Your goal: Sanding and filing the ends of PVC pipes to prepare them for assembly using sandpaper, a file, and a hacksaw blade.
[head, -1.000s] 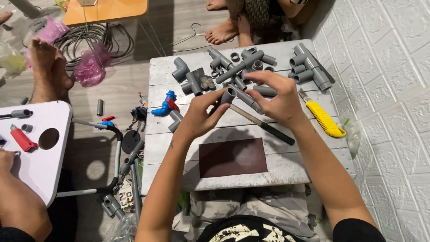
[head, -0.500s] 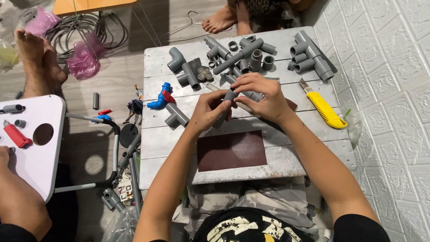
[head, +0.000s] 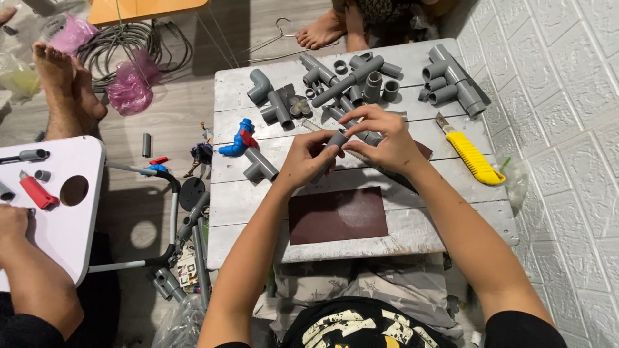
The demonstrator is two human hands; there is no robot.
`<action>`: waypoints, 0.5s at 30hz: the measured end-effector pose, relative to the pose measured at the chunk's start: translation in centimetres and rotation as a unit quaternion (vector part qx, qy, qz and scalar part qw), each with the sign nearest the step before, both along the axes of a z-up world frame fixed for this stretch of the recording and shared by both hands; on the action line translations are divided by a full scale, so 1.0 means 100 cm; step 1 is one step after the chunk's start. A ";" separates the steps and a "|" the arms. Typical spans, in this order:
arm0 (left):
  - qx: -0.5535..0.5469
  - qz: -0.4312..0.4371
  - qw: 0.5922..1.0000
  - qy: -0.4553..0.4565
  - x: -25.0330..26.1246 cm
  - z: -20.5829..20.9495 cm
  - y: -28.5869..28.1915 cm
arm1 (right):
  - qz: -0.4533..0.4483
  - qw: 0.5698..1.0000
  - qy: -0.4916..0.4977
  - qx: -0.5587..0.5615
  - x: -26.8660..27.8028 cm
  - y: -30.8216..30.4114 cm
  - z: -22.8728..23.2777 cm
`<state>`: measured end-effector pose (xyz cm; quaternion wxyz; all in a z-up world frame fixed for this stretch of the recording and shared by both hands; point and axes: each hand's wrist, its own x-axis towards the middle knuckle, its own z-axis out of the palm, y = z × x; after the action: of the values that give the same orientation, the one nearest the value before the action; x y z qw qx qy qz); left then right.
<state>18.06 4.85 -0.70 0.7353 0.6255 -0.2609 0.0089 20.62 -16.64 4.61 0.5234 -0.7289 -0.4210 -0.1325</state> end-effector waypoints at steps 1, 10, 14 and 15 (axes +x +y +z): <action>0.001 0.000 1.000 -0.001 0.000 0.000 0.001 | 0.000 1.000 -0.001 0.001 -0.001 0.000 0.001; 0.034 0.019 0.999 -0.001 -0.002 0.005 0.003 | -0.016 0.998 0.067 0.003 -0.001 -0.003 -0.005; 0.060 0.027 0.998 -0.021 -0.001 0.005 0.003 | -0.021 0.999 0.021 -0.018 0.009 -0.013 -0.004; 0.064 0.035 0.997 -0.020 0.001 0.003 0.004 | -0.033 0.999 -0.001 -0.022 0.014 -0.021 -0.003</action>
<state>18.13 5.25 -0.43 0.6874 0.6800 -0.2534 0.0305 22.05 -18.72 4.26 0.5018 -0.7538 -0.4002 -0.1410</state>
